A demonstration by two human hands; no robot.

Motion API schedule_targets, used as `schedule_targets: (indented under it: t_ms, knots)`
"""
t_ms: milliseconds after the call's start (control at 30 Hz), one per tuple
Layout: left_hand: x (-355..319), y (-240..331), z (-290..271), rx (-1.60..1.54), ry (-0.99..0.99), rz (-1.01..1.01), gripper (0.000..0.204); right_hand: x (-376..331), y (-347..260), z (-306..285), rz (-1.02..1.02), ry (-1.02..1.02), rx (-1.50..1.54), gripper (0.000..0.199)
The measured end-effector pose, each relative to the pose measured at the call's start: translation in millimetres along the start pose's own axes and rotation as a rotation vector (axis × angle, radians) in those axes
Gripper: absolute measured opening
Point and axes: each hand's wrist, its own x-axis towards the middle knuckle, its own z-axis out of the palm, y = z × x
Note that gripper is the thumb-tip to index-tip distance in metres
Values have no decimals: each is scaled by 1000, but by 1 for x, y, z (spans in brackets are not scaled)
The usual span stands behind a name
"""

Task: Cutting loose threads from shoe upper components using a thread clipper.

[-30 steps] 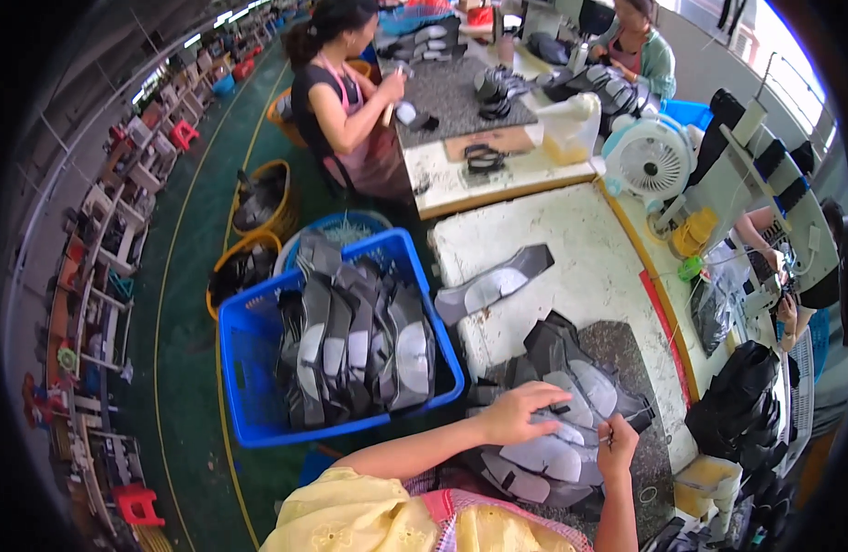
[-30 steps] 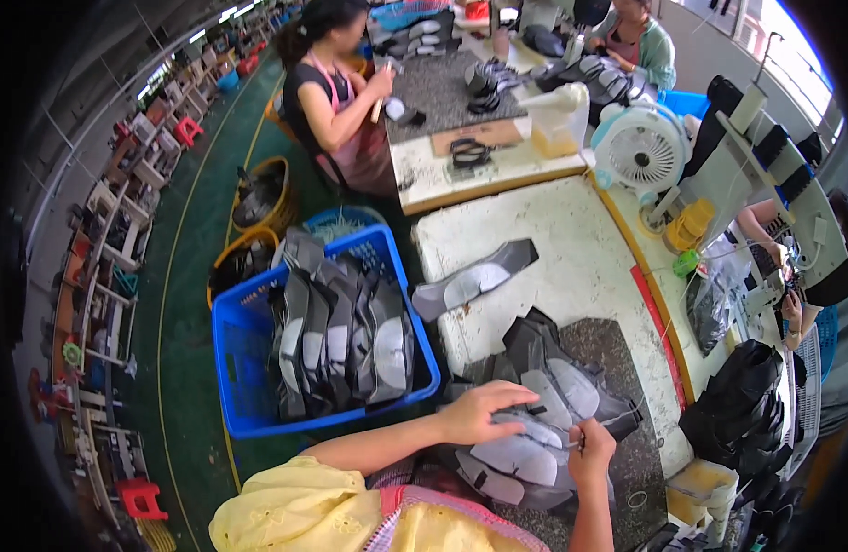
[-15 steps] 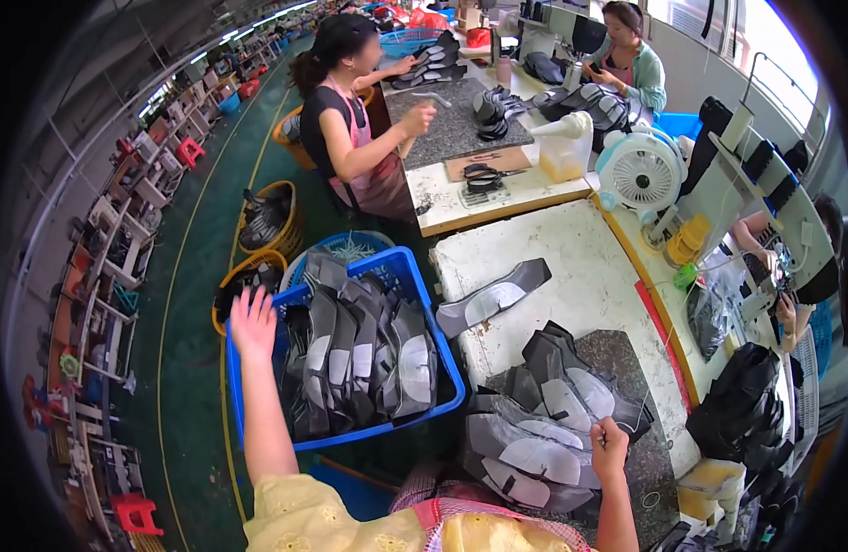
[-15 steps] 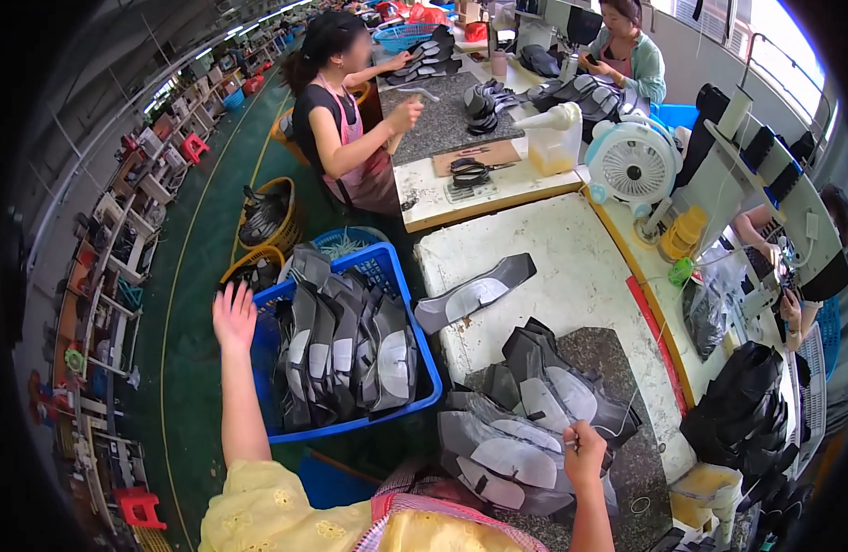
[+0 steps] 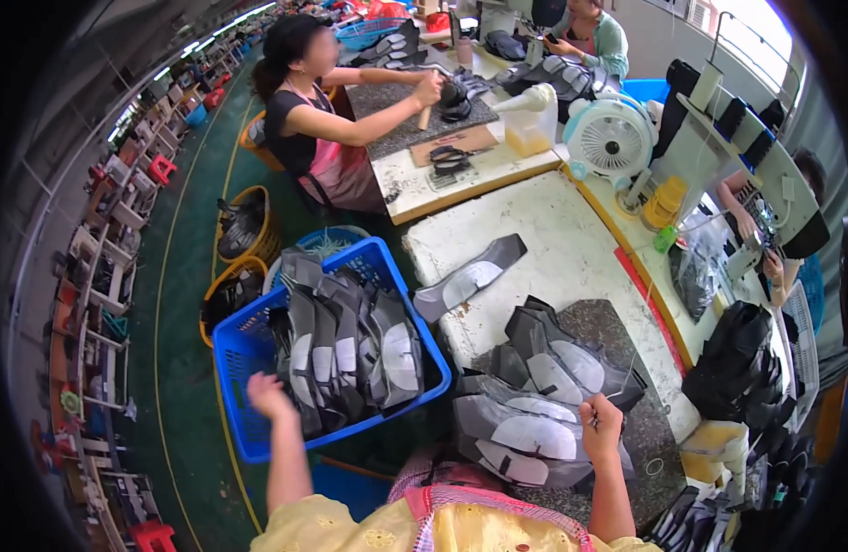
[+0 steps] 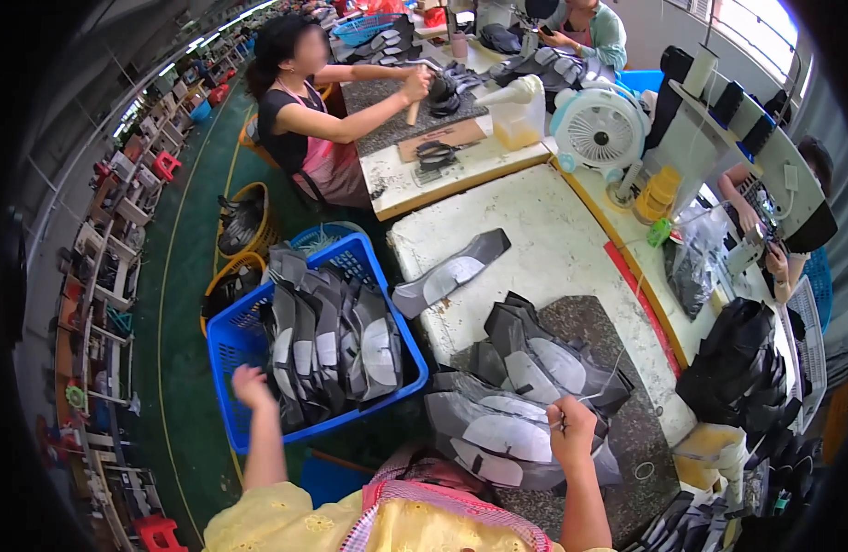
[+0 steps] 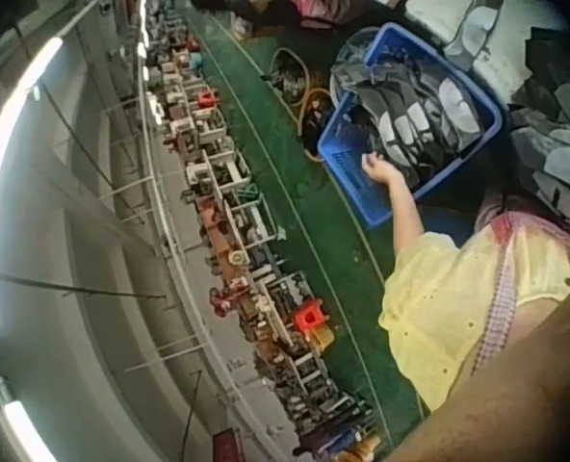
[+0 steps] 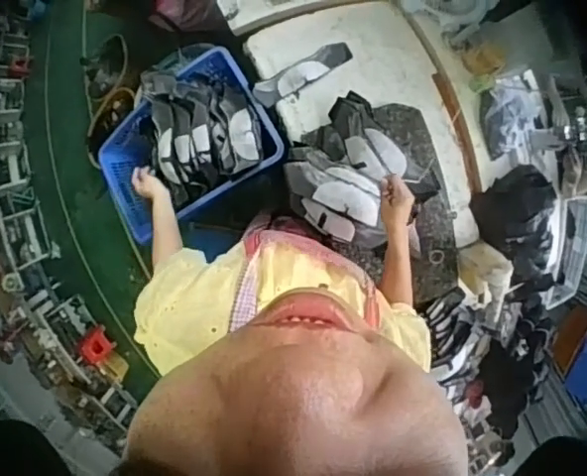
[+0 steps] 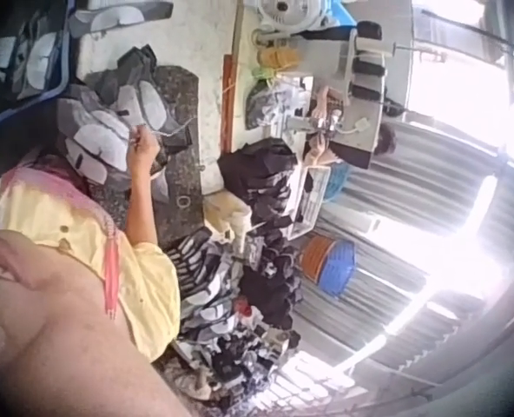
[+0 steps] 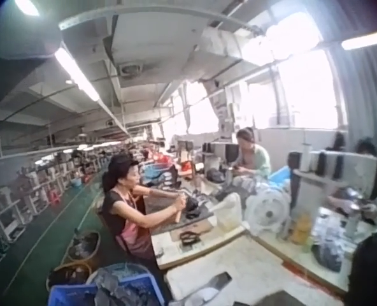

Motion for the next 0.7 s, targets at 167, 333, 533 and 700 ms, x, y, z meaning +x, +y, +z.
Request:
schedule_targets:
  t_ms: [167, 333, 533, 700]
  knots:
    - [-186, 134, 107, 259, -725, 923, 21, 11, -7, 17, -64, -139, 3, 13]
    - [-214, 167, 128, 119, -806, 1061, 20, 3, -6, 21, -38, -166, 48, 13]
    - [-263, 168, 127, -93, -1396, 786, 32, -5, -6, 17, 26, -154, 13, 14]
    - [-316, 167, 129, -189, -1864, 431, 66, -8, -11, 17, -48, -166, 32, 17]
